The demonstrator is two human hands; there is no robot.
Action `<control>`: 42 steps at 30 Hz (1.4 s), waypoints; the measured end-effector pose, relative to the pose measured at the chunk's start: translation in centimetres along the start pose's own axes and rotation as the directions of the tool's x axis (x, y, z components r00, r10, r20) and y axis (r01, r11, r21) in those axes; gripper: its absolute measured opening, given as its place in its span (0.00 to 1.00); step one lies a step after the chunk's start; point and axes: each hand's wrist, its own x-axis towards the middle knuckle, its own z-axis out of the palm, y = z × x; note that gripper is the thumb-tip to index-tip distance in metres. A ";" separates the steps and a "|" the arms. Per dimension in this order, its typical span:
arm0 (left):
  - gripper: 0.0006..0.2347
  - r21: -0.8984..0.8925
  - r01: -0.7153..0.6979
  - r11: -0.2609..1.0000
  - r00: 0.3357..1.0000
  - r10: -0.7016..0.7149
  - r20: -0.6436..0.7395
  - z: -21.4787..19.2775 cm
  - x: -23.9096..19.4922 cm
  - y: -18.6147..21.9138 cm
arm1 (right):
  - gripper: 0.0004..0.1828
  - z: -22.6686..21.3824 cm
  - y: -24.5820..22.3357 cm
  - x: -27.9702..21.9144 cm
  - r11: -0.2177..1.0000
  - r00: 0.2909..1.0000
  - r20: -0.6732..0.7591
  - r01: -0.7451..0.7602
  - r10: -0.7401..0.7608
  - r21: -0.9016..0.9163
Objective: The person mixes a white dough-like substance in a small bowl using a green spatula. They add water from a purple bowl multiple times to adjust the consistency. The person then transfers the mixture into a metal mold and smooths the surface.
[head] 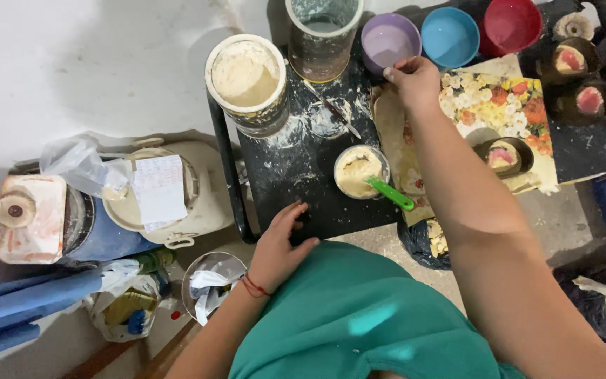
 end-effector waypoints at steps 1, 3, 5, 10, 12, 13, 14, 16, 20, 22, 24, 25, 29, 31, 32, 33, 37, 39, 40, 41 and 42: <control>0.30 -0.001 0.000 1.000 1.000 0.000 0.000 -0.1 0.4 -0.2 | 0.10 0.0 -0.7 -0.1 1.000 1.000 0.000 0.000 0.000 0.000; 0.30 -0.017 -0.046 0.999 0.999 0.046 -0.001 0.0 0.6 -0.6 | 0.11 -0.4 -1.6 -0.9 0.985 0.998 0.043 -0.046 0.054 -0.166; 0.29 0.011 -0.025 1.000 0.998 0.025 0.056 -0.4 1.3 0.8 | 0.25 -1.8 -4.3 -4.6 0.978 0.989 0.130 -0.040 0.067 -0.202; 0.28 0.053 -0.217 0.975 0.976 0.215 0.033 1.2 5.0 0.7 | 0.40 -6.9 -3.2 -12.7 0.757 0.896 0.393 0.401 -0.207 -0.516; 0.46 -0.032 -0.113 0.993 0.993 0.114 0.040 1.3 6.4 2.6 | 0.37 -7.5 -2.4 -17.1 0.739 0.818 0.510 0.512 -0.265 -0.437; 0.46 -0.037 -0.112 0.993 0.992 0.113 0.047 1.9 7.9 2.6 | 0.37 -7.6 -2.1 -18.8 0.740 0.821 0.508 0.507 -0.259 -0.442; 0.50 -0.029 -0.168 0.985 0.985 0.169 0.037 2.4 9.3 2.6 | 0.35 -7.5 -1.8 -20.5 0.727 0.752 0.587 0.579 -0.300 -0.370; 0.54 -0.023 -0.224 0.974 0.974 0.225 0.037 3.6 11.4 2.4 | 0.33 -7.3 -0.9 -22.0 0.713 0.679 0.653 0.636 -0.335 -0.295; 0.55 0.099 -0.249 0.963 0.964 0.236 0.126 4.7 13.3 2.0 | 0.17 -6.4 -0.6 -20.7 0.743 0.737 0.517 0.618 -0.436 -0.255; 0.54 0.116 -0.220 0.969 0.970 0.204 0.132 4.4 13.2 2.4 | 0.15 -6.2 -1.3 -20.4 0.804 0.786 0.461 0.551 -0.411 -0.223; 0.53 0.050 -0.210 0.976 0.969 0.202 0.139 3.8 12.8 3.1 | 0.13 -6.0 -1.7 -20.1 0.781 0.728 0.549 0.592 -0.410 -0.202; 0.53 0.048 -0.207 0.977 0.970 0.199 0.138 3.9 13.0 3.0 | 0.13 -6.5 -2.0 -20.2 0.781 0.727 0.552 0.591 -0.408 -0.202; 0.51 -0.013 -0.156 0.988 0.978 0.157 0.135 4.1 13.3 2.9 | 0.09 -7.2 -6.0 -21.1 0.735 0.637 0.679 0.645 -0.365 -0.211; 0.51 -0.030 -0.135 0.990 0.981 0.138 0.137 4.4 13.3 2.8 | 0.08 -6.6 -6.6 -21.0 0.727 0.603 0.725 0.653 -0.332 -0.211; 0.50 -0.018 -0.137 0.990 0.982 0.138 0.127 4.7 13.4 2.6 | 0.07 -6.1 -5.6 -20.4 0.707 0.577 0.748 0.676 -0.329 -0.210; 0.50 -0.005 -0.139 0.990 0.984 0.139 0.116 5.0 13.5 2.5 | 0.06 -5.7 -4.7 -19.8 0.686 0.550 0.769 0.697 -0.325 -0.209; 0.49 -0.023 -0.120 0.992 0.981 0.122 0.151 3.8 12.5 3.9 | 0.06 -5.3 -5.6 -16.4 0.707 0.532 0.754 0.696 -0.386 -0.128; 0.51 -0.024 -0.125 0.992 0.982 0.127 0.143 3.9 12.7 3.4 | 0.05 -6.4 -4.9 -14.2 0.720 0.554 0.737 0.681 -0.387 -0.134; 0.51 -0.024 -0.125 0.992 0.982 0.128 0.140 4.0 12.9 3.3 | 0.05 -6.9 -4.7 -15.3 0.719 0.552 0.738 0.682 -0.387 -0.133; 0.50 -0.028 -0.115 0.993 0.983 0.118 0.143 4.1 13.0 3.2 | 0.06 -7.4 -4.6 -16.3 0.747 0.609 0.703 0.644 -0.368 -0.167; 0.49 -0.033 -0.102 0.994 0.984 0.106 0.144 4.2 13.2 3.1 | 0.07 -8.0 -4.5 -17.2 0.773 0.661 0.667 0.603 -0.345 -0.198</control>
